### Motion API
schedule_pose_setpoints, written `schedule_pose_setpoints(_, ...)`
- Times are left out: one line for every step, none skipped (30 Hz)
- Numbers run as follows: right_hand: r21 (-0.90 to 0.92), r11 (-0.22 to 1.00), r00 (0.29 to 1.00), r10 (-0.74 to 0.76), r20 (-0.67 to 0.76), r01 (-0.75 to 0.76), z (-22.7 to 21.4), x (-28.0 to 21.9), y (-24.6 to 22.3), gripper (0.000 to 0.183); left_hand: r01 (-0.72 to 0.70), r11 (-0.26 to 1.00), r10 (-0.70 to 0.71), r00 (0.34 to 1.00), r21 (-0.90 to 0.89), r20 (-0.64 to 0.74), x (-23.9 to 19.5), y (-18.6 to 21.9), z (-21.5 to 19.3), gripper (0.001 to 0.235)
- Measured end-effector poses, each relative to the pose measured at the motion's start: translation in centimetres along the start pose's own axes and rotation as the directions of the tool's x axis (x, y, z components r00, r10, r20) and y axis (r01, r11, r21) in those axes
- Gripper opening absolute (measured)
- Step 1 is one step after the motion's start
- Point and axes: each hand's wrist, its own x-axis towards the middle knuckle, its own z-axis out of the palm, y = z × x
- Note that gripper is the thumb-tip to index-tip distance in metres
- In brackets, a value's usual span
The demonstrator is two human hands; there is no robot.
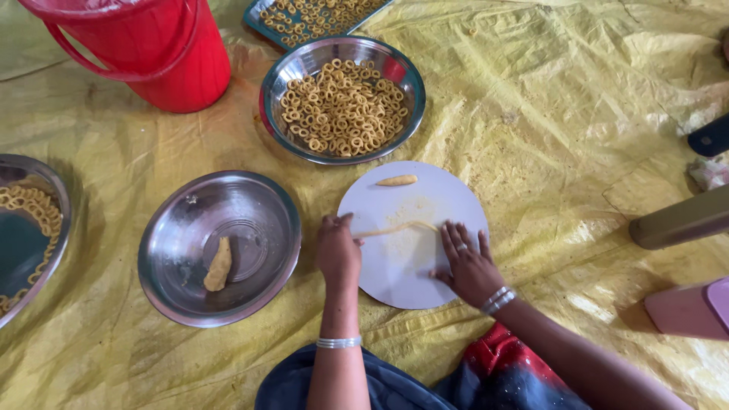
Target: The person rolls small pieces of dough into thin strips on a white board, then shapes them into rings by hand. The finished rings are placed into a metal bowl.
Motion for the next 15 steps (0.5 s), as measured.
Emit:
schedule_pose_setpoints(-0.018,1.0,1.0,0.0,0.02,0.0,-0.6,-0.8,-0.6,0.103,-0.013,1.0,0.013,1.0,0.002,0.012,0.0,0.1,0.3,0.043)
schedule_pose_setpoints(-0.037,0.999,0.999,0.0,0.04,0.001,-1.2,-1.3,-1.2,0.104,-0.004,1.0,0.003,1.0,0.023,0.026,0.2,0.2,0.6,0.036)
schedule_pose_setpoints(-0.021,0.999,0.998,-0.035,0.044,0.036,-1.7,-1.6,-2.0,0.107,0.01,0.999,-0.012,0.999,0.044,0.043,0.1,0.2,0.8,0.029)
schedule_pose_setpoints(-0.005,0.998,0.996,-0.07,0.048,0.07,-2.1,-1.6,-3.1,0.109,0.024,0.998,-0.028,0.998,0.065,0.06,-0.1,0.1,1.0,0.023)
schedule_pose_setpoints(0.011,0.995,0.994,-0.103,0.044,0.102,-2.5,-1.0,-3.9,0.112,0.031,0.997,-0.036,0.997,0.076,0.063,0.2,0.1,1.0,0.015)
schedule_pose_setpoints(0.042,0.992,0.993,-0.117,-0.016,0.117,-2.9,-0.1,-4.7,0.11,0.037,0.996,-0.043,0.997,0.087,0.065,0.5,0.0,1.0,0.008)
schedule_pose_setpoints(0.076,0.989,0.99,-0.123,-0.07,0.128,-3.1,0.5,-5.5,0.108,0.042,0.994,-0.05,0.996,0.099,0.077,0.5,-0.1,1.1,0.003)
schedule_pose_setpoints(0.11,0.984,0.984,-0.126,-0.124,0.14,-3.3,1.3,-6.0,0.106,0.046,0.994,-0.051,0.998,0.098,0.049,0.7,-0.3,1.1,0.004)
schedule_pose_setpoints(0.102,0.991,0.992,-0.079,-0.101,0.089,-3.4,1.8,-6.3,0.105,0.052,0.994,-0.054,0.998,0.097,0.022,0.7,-0.6,1.1,0.006)
schedule_pose_setpoints(0.092,0.995,0.996,-0.031,-0.078,0.038,-3.6,2.5,-6.4,0.104,0.058,0.994,-0.058,0.998,0.095,-0.004,0.7,-1.0,1.0,0.007)
schedule_pose_setpoints(0.081,0.997,0.998,0.016,-0.054,-0.011,-3.8,2.9,-6.5,0.104,0.067,0.992,-0.065,0.998,0.104,-0.028,0.7,-1.3,0.8,0.007)
schedule_pose_setpoints(0.086,0.996,0.998,0.037,-0.048,-0.033,-4.0,2.9,-6.5,0.103,0.076,0.991,-0.071,0.996,0.112,-0.052,0.6,-1.7,0.6,0.008)
schedule_pose_setpoints(0.088,0.995,0.997,0.059,-0.045,-0.055,-4.3,2.9,-6.3,0.102,0.084,0.989,-0.075,0.994,0.118,-0.078,0.7,-1.9,0.5,0.008)
schedule_pose_setpoints(0.089,0.993,0.996,0.082,-0.041,-0.078,-4.5,2.9,-6.3,0.101,0.102,0.989,-0.095,0.993,0.107,-0.069,1.1,-2.1,0.3,0.008)
schedule_pose_setpoints(0.071,0.992,0.994,0.106,0.026,-0.108,-4.7,2.4,-6.2,0.101,0.121,0.988,-0.117,0.992,0.094,-0.055,1.0,-2.2,0.3,0.008)
